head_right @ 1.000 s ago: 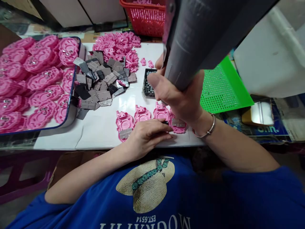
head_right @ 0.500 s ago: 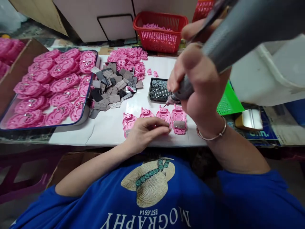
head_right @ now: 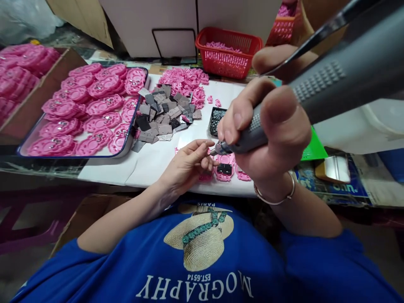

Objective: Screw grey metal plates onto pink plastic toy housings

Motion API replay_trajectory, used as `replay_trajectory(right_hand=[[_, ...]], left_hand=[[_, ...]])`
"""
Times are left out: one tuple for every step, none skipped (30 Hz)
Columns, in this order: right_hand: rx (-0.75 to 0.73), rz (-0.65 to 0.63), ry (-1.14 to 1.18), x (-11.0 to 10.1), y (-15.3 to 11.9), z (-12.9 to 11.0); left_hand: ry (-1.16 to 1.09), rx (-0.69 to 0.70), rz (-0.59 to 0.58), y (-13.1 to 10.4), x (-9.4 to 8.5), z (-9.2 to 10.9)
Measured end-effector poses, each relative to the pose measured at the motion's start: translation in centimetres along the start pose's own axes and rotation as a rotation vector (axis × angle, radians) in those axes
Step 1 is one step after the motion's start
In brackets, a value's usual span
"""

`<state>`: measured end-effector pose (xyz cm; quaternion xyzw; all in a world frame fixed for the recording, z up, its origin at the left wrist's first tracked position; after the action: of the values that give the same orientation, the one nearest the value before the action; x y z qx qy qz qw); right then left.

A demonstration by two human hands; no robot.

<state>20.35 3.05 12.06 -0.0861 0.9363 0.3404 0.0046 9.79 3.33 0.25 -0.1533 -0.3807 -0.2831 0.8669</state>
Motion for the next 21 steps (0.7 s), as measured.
replay_trajectory(right_hand=[[-0.041, 0.052, 0.025, -0.08, -0.05, 0.00], [-0.077, 0.081, 0.048, -0.15, -0.09, 0.01], [-0.099, 0.087, 0.065, -0.19, -0.10, 0.04], [-0.103, 0.075, 0.079, -0.18, -0.09, 0.15], [-0.103, 0.070, 0.097, -0.19, -0.08, 0.29], [-0.108, 0.077, 0.114, -0.21, -0.08, 0.41], [-0.110, 0.089, 0.120, -0.23, -0.09, 0.53], [-0.123, 0.114, 0.119, -0.26, -0.12, 0.60], [-0.126, 0.137, 0.106, -0.26, -0.14, 0.67], [-0.126, 0.148, 0.086, -0.22, -0.15, 0.72], [-0.126, 0.151, 0.068, -0.16, -0.15, 0.74], [-0.130, 0.150, 0.058, -0.10, -0.14, 0.72], [-0.138, 0.140, 0.059, -0.05, -0.11, 0.68], [-0.143, 0.122, 0.064, 0.00, -0.06, 0.65], [-0.146, 0.095, 0.065, 0.08, 0.01, 0.62], [-0.158, 0.078, 0.060, 0.11, 0.06, 0.56], [-0.170, 0.072, 0.044, 0.11, 0.10, 0.51], [-0.171, 0.071, 0.016, 0.12, 0.15, 0.51], [-0.165, 0.076, -0.014, 0.15, 0.20, 0.53], [-0.160, 0.086, -0.037, 0.18, 0.25, 0.56], [-0.157, 0.097, -0.047, 0.24, 0.30, 0.59]], left_hand=[[-0.008, -0.004, -0.012, 0.01, 0.00, -0.01], [-0.014, -0.008, -0.020, 0.02, -0.01, -0.03], [-0.021, -0.012, -0.024, 0.04, -0.03, -0.05], [-0.029, -0.015, -0.025, 0.06, -0.07, -0.09], [-0.038, -0.018, -0.023, 0.09, -0.09, -0.12], [-0.046, -0.023, -0.020, 0.11, -0.10, -0.16], [-0.053, -0.030, -0.015, 0.13, -0.10, -0.20], [-0.061, -0.036, -0.011, 0.15, -0.08, -0.22], [-0.071, -0.044, -0.008, 0.17, -0.05, -0.23], [-0.082, -0.051, -0.006, 0.20, 0.00, -0.24], [-0.095, -0.058, -0.005, 0.22, 0.06, -0.23], [-0.109, -0.064, -0.005, 0.24, 0.12, -0.21], [-0.121, -0.072, -0.004, 0.26, 0.18, -0.18], [-0.131, -0.081, -0.002, 0.28, 0.23, -0.17], [-0.138, -0.090, 0.004, 0.28, 0.25, -0.16], [-0.142, -0.097, 0.010, 0.28, 0.27, -0.15], [-0.146, -0.104, 0.015, 0.27, 0.29, -0.15], [-0.148, -0.108, 0.018, 0.26, 0.29, -0.16], [-0.150, -0.110, 0.020, 0.25, 0.29, -0.18], [-0.151, -0.110, 0.021, 0.25, 0.27, -0.22], [-0.148, -0.109, 0.020, 0.24, 0.24, -0.26]])
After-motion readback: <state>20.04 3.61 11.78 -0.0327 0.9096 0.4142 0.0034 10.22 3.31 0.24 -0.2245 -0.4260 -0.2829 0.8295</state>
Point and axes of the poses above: each hand's wrist, its own y-axis towards the middle knuckle, its own x-axis out of the palm, z = x × y, the point moved 4 cm from there along y, towards the middle knuckle, and after that the axes turned 10 degrees about -z, right-handed, at the moved point
